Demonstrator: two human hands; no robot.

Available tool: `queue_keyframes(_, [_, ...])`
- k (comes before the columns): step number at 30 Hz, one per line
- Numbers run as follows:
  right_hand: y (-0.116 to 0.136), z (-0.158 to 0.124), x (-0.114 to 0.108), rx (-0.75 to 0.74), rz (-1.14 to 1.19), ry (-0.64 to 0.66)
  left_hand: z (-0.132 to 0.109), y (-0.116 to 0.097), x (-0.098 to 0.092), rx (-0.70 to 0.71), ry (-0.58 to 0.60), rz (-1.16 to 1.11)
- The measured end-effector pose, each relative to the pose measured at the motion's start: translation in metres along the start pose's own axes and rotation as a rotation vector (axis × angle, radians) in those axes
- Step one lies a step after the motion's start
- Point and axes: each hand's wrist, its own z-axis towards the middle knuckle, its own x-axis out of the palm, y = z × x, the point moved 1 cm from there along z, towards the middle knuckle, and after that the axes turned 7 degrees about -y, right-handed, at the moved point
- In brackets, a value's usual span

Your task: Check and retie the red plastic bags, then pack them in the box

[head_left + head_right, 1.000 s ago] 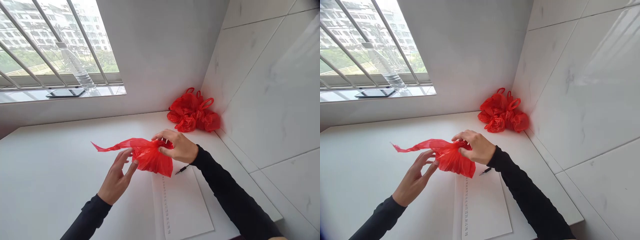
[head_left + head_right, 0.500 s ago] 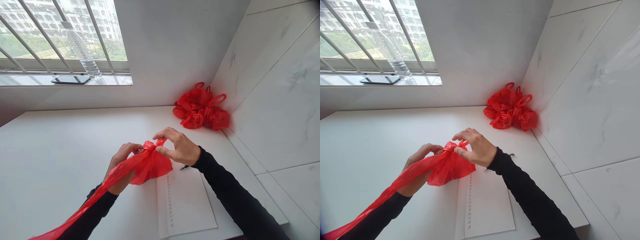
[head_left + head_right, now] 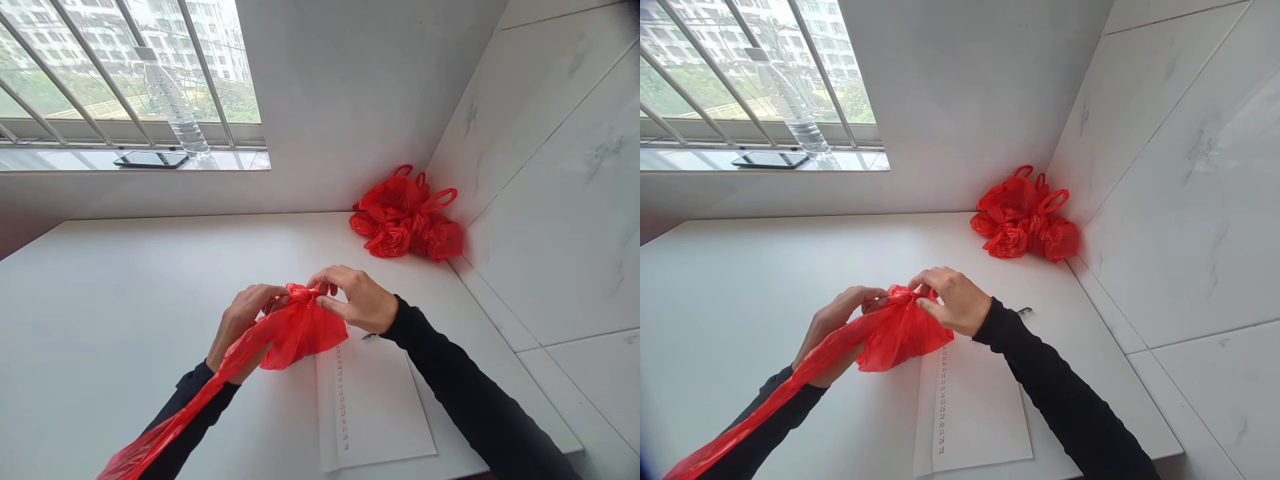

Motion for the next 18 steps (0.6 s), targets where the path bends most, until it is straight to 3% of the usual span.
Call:
queue_keyframes(3, [0.000, 0.001, -0.004, 0.039, 0.006, -0.028, -0.001, 0.011, -0.002, -0.045, -0.114, 0.014])
queue_keyframes(6, [-0.001, 0.002, -0.006, 0.064, 0.008, -0.041, -0.002, 0.018, -0.001, -0.056, -0.133, 0.015])
queue_keyframes(9, [-0.001, 0.002, -0.007, 0.061, 0.017, -0.035, -0.002, 0.017, -0.001, -0.069, -0.130, 0.023])
queue_keyframes(13, [-0.002, 0.001, -0.009, 0.083, 0.002, -0.037, 0.001, 0.014, -0.004, -0.119, -0.256, 0.090])
queue_keyframes(16, [-0.003, 0.000, -0.011, 0.106, -0.008, -0.050, 0.004, 0.018, -0.008, -0.061, -0.300, 0.090])
queue_keyframes(18, [-0.002, 0.000, -0.011, 0.116, -0.013, -0.053, 0.005, 0.019, -0.008, 0.018, -0.260, 0.057])
